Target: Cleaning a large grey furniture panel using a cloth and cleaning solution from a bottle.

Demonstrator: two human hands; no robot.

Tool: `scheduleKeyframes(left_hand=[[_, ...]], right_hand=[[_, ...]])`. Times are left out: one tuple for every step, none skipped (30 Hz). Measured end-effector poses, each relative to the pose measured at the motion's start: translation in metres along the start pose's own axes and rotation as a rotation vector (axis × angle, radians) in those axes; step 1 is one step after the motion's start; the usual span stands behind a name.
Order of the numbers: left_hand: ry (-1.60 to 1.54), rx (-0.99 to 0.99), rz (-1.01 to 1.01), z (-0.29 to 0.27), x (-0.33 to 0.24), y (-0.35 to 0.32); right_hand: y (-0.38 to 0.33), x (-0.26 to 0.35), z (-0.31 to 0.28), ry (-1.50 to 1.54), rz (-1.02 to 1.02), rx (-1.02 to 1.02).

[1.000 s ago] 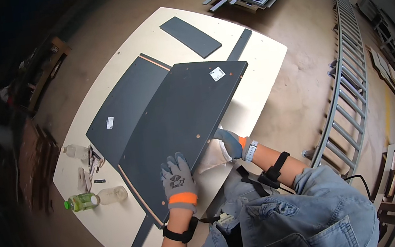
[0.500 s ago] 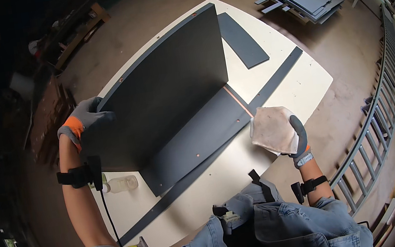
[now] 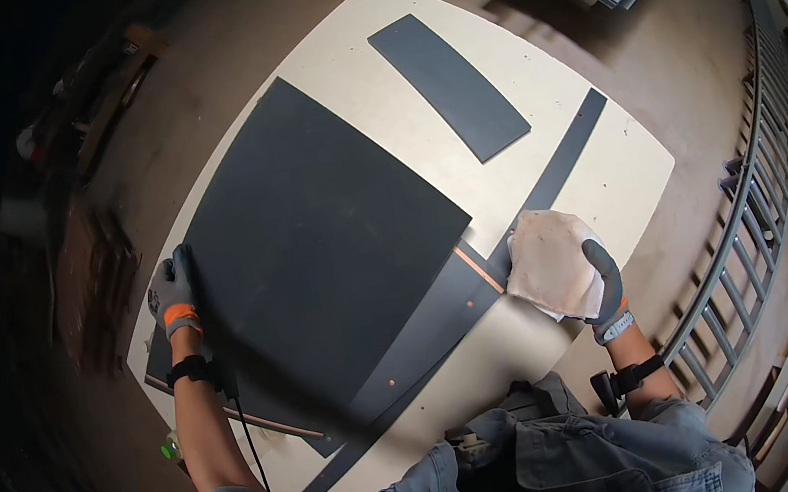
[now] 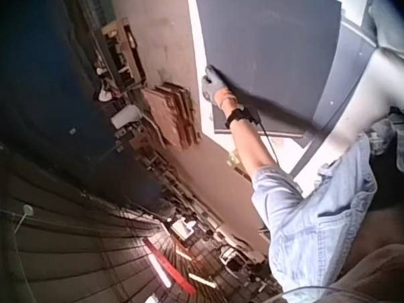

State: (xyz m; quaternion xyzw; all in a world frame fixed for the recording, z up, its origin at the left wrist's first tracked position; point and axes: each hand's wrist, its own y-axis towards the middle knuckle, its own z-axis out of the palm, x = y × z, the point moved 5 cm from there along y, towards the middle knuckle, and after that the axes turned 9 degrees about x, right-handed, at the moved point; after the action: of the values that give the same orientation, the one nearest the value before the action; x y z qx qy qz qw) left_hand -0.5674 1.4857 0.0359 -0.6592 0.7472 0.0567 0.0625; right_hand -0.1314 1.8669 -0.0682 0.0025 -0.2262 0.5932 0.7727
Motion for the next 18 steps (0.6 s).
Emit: scheduleKeyframes(left_hand=[[0.035,0.054,-0.038,0.022,0.003,-0.001],[0.050,0.079,-0.034,0.040,0.002,-0.007],[0.031,0.126,-0.058,0.058,0.001,-0.008],[-0.016,0.191,-0.058,0.065,0.001,-0.008],[-0.066,0.250,-0.067,0.074,0.007,-0.003],[-0.084,0.236,-0.038,0.081,0.006,0.003],[-0.126,0.322,-0.043,0.085,-0.002,0.004],[-0.094,0.353,0.001,0.089,-0.008,0.002],[-0.062,0.379,0.036,0.091,-0.011,0.003],[0.000,0.421,0.062,0.087,0.001,0.000],[0.064,0.455,0.069,0.080,0.020,-0.002],[0.001,0.450,0.052,0.071,0.022,-0.015],[-0.080,0.482,0.078,0.067,0.027,-0.028],[-0.236,0.522,0.080,0.063,0.023,-0.052],[-0.345,0.547,0.128,0.057,0.018,-0.078],[-0.466,0.609,0.094,0.050,0.002,-0.108],[-0.489,0.626,0.044,0.034,0.005,-0.144],[-0.563,0.598,0.048,0.040,0.032,-0.185]], right_hand=[[0.007,0.004,-0.002,0.003,-0.014,-0.021],[0.010,0.006,-0.004,0.053,-0.019,-0.030],[0.012,0.009,-0.006,0.101,-0.025,-0.038],[0.013,0.010,-0.009,0.095,-0.038,-0.061],[0.015,0.012,-0.009,0.092,-0.040,-0.084],[0.018,0.014,-0.007,0.039,-0.030,-0.090],[0.020,0.014,-0.007,-0.015,-0.016,-0.094],[0.024,0.014,-0.008,-0.111,0.020,-0.099],[0.024,0.010,-0.004,-0.112,0.048,-0.101],[0.026,0.005,0.009,-0.088,0.043,-0.099],[0.035,-0.004,0.019,-0.062,0.053,-0.084],[0.037,-0.011,0.008,-0.067,0.045,-0.081],[0.038,-0.017,0.013,-0.101,0.070,-0.070],[0.041,-0.023,0.022,-0.172,0.058,-0.051],[0.042,-0.029,0.021,-0.061,0.074,-0.027],[0.041,-0.031,0.022,-0.016,0.093,-0.013],[0.041,-0.041,0.034,0.041,0.130,-0.001],[0.039,-0.063,0.065,0.111,0.220,0.035]])
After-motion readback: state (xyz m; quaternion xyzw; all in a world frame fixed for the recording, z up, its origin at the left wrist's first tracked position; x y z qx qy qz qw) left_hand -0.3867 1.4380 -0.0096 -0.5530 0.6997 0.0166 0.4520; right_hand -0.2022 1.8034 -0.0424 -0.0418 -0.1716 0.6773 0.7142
